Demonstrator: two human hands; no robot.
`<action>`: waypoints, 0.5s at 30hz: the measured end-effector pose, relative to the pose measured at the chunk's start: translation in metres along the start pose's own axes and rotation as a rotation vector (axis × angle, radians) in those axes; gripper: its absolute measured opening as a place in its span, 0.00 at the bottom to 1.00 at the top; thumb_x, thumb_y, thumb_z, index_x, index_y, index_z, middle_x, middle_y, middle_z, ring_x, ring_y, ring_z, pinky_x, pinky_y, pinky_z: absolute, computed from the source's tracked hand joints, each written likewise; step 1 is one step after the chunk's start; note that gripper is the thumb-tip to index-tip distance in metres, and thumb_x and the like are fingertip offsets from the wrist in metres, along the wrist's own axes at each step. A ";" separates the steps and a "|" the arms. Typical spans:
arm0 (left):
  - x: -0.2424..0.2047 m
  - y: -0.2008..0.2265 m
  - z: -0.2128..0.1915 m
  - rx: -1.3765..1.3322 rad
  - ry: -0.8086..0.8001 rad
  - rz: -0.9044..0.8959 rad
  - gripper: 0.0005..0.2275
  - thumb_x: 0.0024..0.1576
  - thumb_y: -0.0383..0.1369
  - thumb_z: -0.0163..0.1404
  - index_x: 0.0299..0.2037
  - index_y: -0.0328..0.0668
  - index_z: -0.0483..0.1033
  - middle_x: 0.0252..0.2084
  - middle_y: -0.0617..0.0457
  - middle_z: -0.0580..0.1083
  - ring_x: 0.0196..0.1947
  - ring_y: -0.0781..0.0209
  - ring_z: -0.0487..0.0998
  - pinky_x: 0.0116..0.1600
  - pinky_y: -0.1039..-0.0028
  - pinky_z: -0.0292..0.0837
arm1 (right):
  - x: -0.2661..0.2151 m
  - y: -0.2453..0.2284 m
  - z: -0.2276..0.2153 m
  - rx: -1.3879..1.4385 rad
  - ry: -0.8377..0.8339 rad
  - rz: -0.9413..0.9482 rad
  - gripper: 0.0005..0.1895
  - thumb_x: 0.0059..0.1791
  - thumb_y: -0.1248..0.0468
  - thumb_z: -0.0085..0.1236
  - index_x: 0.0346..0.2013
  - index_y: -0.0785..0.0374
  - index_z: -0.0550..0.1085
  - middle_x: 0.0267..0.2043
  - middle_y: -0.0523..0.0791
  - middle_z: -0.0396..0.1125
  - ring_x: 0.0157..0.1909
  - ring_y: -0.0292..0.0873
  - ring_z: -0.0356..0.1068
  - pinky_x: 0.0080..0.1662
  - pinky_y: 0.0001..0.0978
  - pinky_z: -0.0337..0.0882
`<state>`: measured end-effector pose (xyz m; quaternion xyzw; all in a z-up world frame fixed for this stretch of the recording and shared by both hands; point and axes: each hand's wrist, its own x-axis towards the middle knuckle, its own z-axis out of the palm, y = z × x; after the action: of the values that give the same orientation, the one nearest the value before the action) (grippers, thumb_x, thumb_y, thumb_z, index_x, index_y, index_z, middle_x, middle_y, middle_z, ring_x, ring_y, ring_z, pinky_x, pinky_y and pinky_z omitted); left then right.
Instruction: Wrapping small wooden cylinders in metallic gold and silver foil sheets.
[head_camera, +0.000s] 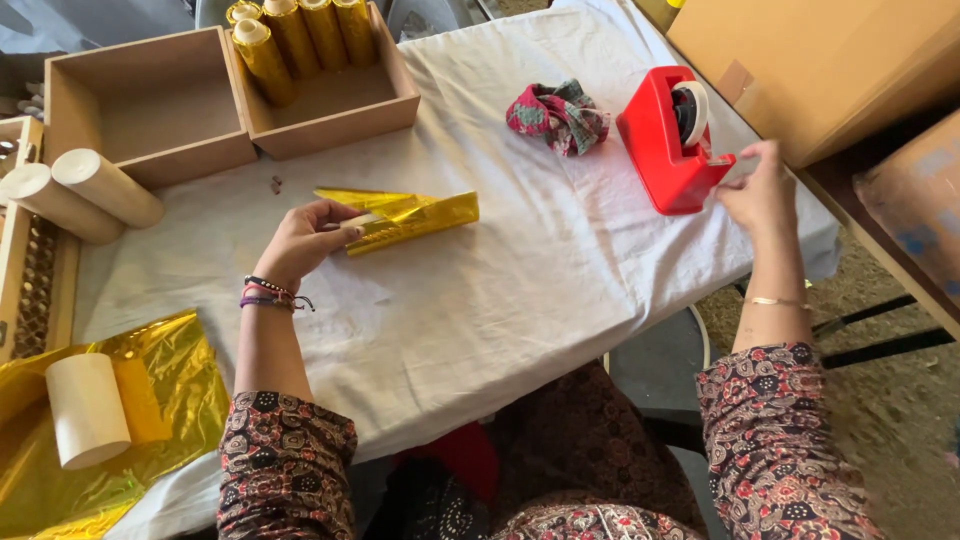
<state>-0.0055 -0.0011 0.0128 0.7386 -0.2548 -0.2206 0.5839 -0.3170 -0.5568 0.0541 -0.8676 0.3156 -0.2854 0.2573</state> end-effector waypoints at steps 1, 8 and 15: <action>0.001 0.000 0.001 -0.001 0.006 0.001 0.15 0.53 0.31 0.60 0.49 0.33 0.79 0.43 0.54 0.80 0.43 0.69 0.78 0.50 0.80 0.72 | -0.007 0.008 0.001 0.002 -0.002 -0.005 0.32 0.43 0.69 0.73 0.55 0.64 0.63 0.35 0.54 0.73 0.36 0.43 0.71 0.39 0.35 0.69; 0.006 -0.014 -0.006 0.009 0.002 0.048 0.16 0.52 0.32 0.61 0.48 0.34 0.79 0.40 0.53 0.79 0.39 0.67 0.79 0.45 0.76 0.76 | -0.072 -0.068 0.010 0.102 -0.178 -0.193 0.11 0.50 0.68 0.65 0.47 0.66 0.79 0.39 0.48 0.76 0.40 0.37 0.73 0.44 0.30 0.71; 0.011 -0.024 -0.005 -0.004 -0.010 0.138 0.14 0.50 0.32 0.62 0.44 0.33 0.80 0.41 0.52 0.80 0.41 0.65 0.79 0.49 0.75 0.76 | -0.119 -0.251 0.090 0.464 -0.749 -0.793 0.07 0.47 0.70 0.64 0.39 0.63 0.78 0.45 0.44 0.74 0.48 0.36 0.74 0.48 0.28 0.75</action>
<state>0.0092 -0.0001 -0.0097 0.7171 -0.3076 -0.1839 0.5978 -0.2333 -0.2829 0.1086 -0.8820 -0.2157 -0.0959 0.4078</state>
